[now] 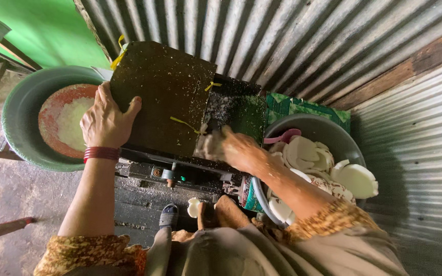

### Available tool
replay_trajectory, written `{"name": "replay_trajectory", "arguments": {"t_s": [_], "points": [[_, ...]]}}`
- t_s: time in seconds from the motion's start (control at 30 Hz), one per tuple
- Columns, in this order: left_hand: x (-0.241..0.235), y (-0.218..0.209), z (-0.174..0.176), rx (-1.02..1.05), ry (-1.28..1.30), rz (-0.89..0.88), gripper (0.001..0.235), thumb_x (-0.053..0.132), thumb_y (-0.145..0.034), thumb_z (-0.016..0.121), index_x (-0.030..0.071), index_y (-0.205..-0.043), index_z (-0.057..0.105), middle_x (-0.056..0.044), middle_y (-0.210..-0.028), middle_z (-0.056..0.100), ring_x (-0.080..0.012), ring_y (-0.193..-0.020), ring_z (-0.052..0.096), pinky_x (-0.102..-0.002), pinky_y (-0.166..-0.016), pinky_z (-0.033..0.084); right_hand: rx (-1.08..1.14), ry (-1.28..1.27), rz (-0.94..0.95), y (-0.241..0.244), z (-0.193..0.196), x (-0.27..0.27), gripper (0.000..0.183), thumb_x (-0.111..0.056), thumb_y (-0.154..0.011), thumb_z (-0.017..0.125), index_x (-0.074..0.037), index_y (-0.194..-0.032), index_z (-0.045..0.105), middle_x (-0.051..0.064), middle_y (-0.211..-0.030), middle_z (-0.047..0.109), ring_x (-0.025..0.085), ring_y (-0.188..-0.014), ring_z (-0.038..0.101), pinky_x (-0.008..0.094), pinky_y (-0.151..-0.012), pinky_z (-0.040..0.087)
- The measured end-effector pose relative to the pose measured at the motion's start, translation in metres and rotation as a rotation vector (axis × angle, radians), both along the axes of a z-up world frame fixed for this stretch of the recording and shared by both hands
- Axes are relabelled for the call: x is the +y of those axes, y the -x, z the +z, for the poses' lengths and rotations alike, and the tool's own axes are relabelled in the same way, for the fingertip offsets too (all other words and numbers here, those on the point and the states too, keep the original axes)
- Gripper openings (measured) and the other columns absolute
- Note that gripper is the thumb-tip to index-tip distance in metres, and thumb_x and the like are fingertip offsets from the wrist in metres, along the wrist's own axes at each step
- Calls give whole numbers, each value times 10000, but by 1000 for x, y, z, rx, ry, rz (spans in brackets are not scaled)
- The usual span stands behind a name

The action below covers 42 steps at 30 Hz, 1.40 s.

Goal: The person grates white root vegetable slices using a manual grater, collecting the grated material into a large green basin. They repeatedly pick up slices from a metal bowl, press them against the grater, and occasionally use a pink plastic spoon to clear accumulated shreds into the basin.

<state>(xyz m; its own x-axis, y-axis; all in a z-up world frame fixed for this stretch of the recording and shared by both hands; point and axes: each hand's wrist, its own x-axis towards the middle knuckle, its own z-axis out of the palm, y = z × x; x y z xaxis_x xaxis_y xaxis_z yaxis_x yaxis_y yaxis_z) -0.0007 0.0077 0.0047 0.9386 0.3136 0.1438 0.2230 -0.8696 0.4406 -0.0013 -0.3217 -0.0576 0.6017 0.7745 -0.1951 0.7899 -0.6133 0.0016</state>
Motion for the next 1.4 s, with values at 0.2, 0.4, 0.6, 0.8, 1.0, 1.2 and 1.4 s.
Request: {"name": "replay_trajectory", "arguments": {"t_s": [0.2,0.4,0.6,0.8,1.0,1.2,1.4], "points": [[-1,-1,0,-11,10,-3,688,554,-944,668,47,-1376,498,-230,-1296,652,-459,-1034,665,-552,-868,507,512,-172,-410,-7,1,22,387,-75,-965,571,-45,-1339,476,168,-1169,597,233,-952,703,355,-890,616],[1,-1,-5,-23,-13,-5,692,561,-953,667,42,-1378,498,-236,-1302,648,-465,-1031,664,-555,-861,508,179,-256,-163,-8,0,28,336,-41,-884,651,-42,-1216,602,214,-1114,604,317,-957,705,390,-872,587],[2,-1,-1,-19,-21,-18,701,571,-954,657,39,-1381,495,-241,-1310,647,-484,-1016,660,-565,-851,510,65,135,-84,-9,-5,13,160,-190,-961,679,-100,-1092,691,197,-1179,586,217,-991,646,339,-918,594],[-1,1,-4,-29,-10,-10,685,554,-959,664,43,-1383,497,-248,-1293,652,-476,-1032,663,-567,-857,509,-148,80,-182,-21,-11,5,558,-25,-823,671,-207,-1343,583,209,-1191,564,237,-874,638,357,-730,626],[-2,1,0,-39,8,-15,684,539,-951,673,51,-1396,492,-236,-1291,658,-470,-1020,666,-563,-841,515,112,138,-313,-36,-22,26,394,-3,-904,623,50,-1288,554,298,-1214,548,279,-856,693,367,-661,646],[-2,1,0,-64,-28,-17,704,536,-963,673,25,-1409,484,-254,-1300,649,-472,-1000,673,-554,-842,522,67,-24,-408,-40,-36,31,379,-59,-905,644,87,-1245,560,292,-1146,603,330,-900,709,415,-744,621],[-2,-1,-1,-6,6,7,687,549,-942,668,52,-1385,498,-232,-1305,653,-463,-1026,669,-550,-873,511,11,-96,-344,-37,-38,38,375,-176,-951,691,110,-1172,590,324,-1128,610,373,-927,712,444,-822,600]]}}
